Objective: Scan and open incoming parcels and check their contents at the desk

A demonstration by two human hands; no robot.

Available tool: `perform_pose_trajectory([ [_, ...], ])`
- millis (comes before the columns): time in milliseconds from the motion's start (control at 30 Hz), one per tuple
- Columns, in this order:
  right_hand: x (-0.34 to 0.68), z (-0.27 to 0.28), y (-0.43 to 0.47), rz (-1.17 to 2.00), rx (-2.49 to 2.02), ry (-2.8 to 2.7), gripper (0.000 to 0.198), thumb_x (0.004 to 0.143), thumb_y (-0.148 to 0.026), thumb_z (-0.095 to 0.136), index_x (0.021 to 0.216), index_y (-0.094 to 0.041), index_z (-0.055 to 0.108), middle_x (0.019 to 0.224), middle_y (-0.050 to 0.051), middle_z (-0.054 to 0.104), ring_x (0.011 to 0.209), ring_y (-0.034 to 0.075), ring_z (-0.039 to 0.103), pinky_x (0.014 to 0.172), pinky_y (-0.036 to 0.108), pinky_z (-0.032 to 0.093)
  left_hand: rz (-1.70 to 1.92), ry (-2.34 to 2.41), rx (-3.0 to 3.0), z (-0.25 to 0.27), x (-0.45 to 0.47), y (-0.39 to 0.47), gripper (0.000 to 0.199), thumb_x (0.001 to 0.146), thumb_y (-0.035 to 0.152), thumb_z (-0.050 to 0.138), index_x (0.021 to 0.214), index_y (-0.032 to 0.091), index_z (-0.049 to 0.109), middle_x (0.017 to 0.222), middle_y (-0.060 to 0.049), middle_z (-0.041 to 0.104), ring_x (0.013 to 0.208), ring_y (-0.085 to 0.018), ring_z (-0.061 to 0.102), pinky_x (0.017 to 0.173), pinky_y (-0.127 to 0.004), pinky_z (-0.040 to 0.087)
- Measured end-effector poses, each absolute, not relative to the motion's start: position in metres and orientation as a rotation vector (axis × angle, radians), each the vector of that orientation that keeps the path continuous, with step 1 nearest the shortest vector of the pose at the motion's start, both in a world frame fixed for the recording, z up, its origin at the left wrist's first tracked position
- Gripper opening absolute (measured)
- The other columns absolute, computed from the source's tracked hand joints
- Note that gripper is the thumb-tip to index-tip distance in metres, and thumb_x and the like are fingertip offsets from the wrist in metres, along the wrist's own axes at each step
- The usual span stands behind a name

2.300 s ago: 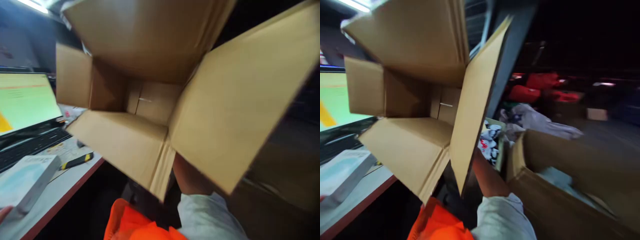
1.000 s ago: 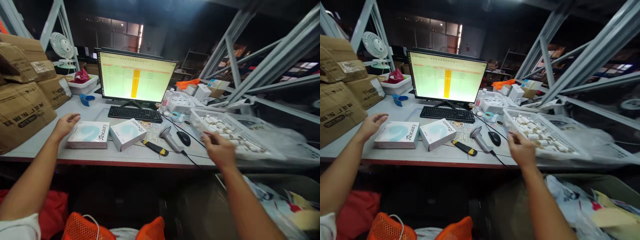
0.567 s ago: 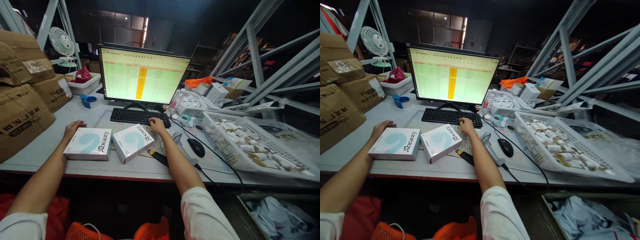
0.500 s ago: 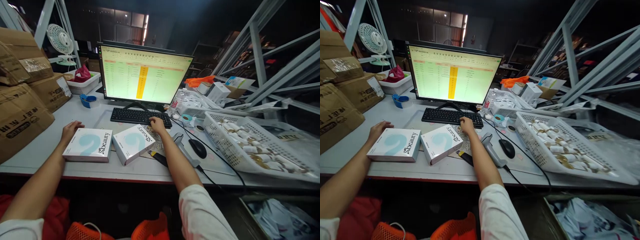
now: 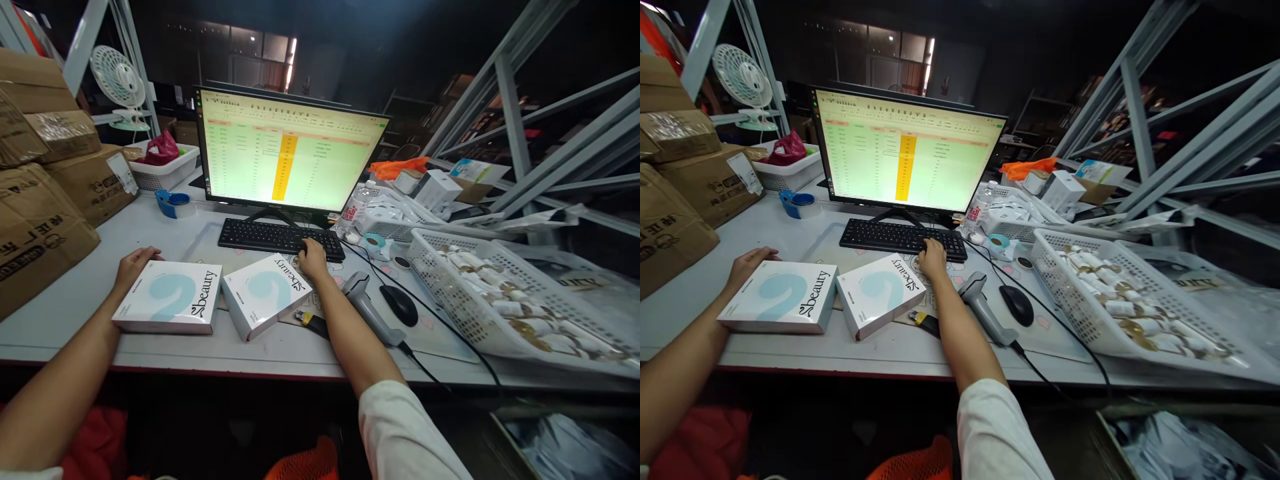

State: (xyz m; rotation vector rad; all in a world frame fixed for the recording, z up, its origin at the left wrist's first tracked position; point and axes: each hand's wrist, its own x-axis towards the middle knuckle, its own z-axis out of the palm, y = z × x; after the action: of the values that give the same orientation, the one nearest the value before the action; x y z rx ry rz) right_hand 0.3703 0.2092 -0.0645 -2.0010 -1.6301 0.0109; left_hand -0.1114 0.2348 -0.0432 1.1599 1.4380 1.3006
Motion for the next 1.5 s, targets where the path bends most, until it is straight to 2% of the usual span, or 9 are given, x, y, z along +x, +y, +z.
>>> perform_pose_trajectory([
  [167,0.364,-0.069,0.209,-0.035,-1.972,-1.681,0.053,0.098,-0.024,0.047,0.147,-0.006,0.054,0.159,0.018,0.047,0.149,0.033,0.038,0.124,0.051,0.028,1.306,1.448,1.17,-0.045,-0.113,0.236,0.076,0.047,0.072,0.083,0.095,0.014,0.07,0.08,-0.002,0.069,0.064,-0.016,0.059,0.055,-0.025,0.047],
  [367,0.354,-0.07,0.211,-0.096,-1.996,-1.846,0.053,0.1,-0.023,0.044,0.151,-0.01,0.051,0.157,0.014,0.051,0.15,0.03,0.037,0.124,0.048,0.024,1.312,1.45,1.2,-0.043,-0.112,0.235,0.075,0.046,0.073,0.079,0.09,0.013,0.072,0.08,-0.005,0.071,0.065,-0.017,0.06,0.056,-0.027,0.047],
  [467,0.351,-0.068,0.21,-0.091,-1.994,-1.871,0.051,0.1,-0.024,0.046,0.149,-0.011,0.053,0.152,0.014,0.056,0.148,0.03,0.04,0.123,0.05,0.024,1.321,1.459,1.208,-0.042,-0.111,0.236,0.072,0.046,0.073,0.078,0.088,0.014,0.072,0.079,-0.005,0.071,0.066,-0.018,0.06,0.057,-0.028,0.048],
  [1000,0.352,-0.06,0.206,-0.048,-2.04,-1.819,0.047,0.1,-0.024,0.048,0.145,-0.013,0.059,0.156,0.013,0.052,0.147,0.03,0.041,0.123,0.049,0.028,1.334,1.404,1.259,-0.053,-0.115,0.243,0.077,0.048,0.08,0.077,0.087,0.014,0.073,0.078,-0.006,0.071,0.064,-0.019,0.061,0.054,-0.028,0.049],
  [1200,0.355,-0.034,0.206,-0.075,-2.047,-1.769,0.043,0.1,-0.021,0.045,0.136,-0.011,0.065,0.147,0.015,0.06,0.139,0.029,0.049,0.119,0.046,0.035,1.331,1.411,1.261,-0.051,-0.116,0.243,0.072,0.049,0.076,0.077,0.086,0.015,0.072,0.077,-0.006,0.071,0.064,-0.02,0.061,0.055,-0.028,0.049],
  [1300,0.363,-0.028,0.207,-0.05,-2.073,-1.737,0.044,0.097,-0.017,0.045,0.135,-0.013,0.066,0.145,0.013,0.062,0.137,0.028,0.051,0.117,0.044,0.037,1.321,1.445,1.272,-0.051,-0.119,0.243,0.068,0.051,0.072,0.077,0.088,0.015,0.072,0.079,-0.005,0.07,0.066,-0.018,0.06,0.057,-0.026,0.047],
  [1500,0.389,-0.013,0.205,0.013,-2.155,-1.634,0.046,0.091,-0.015,0.051,0.132,-0.012,0.069,0.134,0.016,0.069,0.123,0.031,0.063,0.109,0.045,0.046,1.275,1.483,1.273,-0.052,-0.122,0.244,0.063,0.058,0.067,0.077,0.093,0.015,0.071,0.083,-0.004,0.071,0.069,-0.019,0.059,0.059,-0.027,0.047],
])
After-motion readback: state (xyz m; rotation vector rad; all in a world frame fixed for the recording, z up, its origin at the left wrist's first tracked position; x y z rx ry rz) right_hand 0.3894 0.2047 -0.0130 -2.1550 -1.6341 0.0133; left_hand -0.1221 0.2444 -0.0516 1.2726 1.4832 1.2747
